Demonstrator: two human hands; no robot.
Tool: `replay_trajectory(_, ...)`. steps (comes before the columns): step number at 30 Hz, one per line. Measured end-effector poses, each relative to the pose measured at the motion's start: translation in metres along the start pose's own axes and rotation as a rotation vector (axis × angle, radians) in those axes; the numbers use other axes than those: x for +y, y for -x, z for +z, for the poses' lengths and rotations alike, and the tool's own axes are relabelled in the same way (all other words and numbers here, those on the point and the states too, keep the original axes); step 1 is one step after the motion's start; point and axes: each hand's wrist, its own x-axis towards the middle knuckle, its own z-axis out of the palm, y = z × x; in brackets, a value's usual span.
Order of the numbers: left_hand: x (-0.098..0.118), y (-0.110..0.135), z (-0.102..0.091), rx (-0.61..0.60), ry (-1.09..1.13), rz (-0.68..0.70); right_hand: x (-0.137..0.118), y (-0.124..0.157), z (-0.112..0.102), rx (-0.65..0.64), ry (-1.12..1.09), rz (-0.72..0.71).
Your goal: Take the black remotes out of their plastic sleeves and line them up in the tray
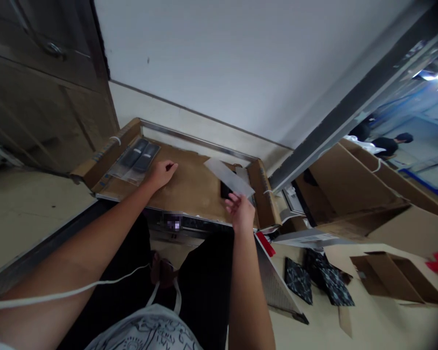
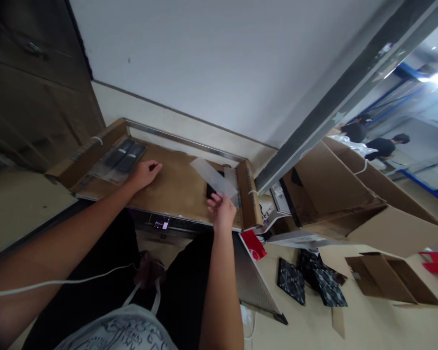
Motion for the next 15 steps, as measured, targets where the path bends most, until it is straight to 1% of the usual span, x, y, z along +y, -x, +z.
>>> replay_trajectory(3, 0.002, 0.001, 0.0, -0.011, -0.004, -0.005, -0.009, -0.024, -0.008, 0.123, -0.134, 0.059)
replay_trajectory(6, 0.0, 0.0, 0.0, -0.011, -0.008, -0.006, -0.007, -0.036, -0.012, 0.184, -0.228, 0.079)
replay_trajectory(10, -0.001, 0.0, 0.001, -0.02, -0.009, -0.012, -0.003, -0.041, -0.005, 0.25, -0.286, 0.074)
replay_trajectory(15, -0.001, -0.001, 0.001, -0.021, -0.016, -0.013, -0.001, -0.04, 0.008, 0.282, -0.321, 0.04)
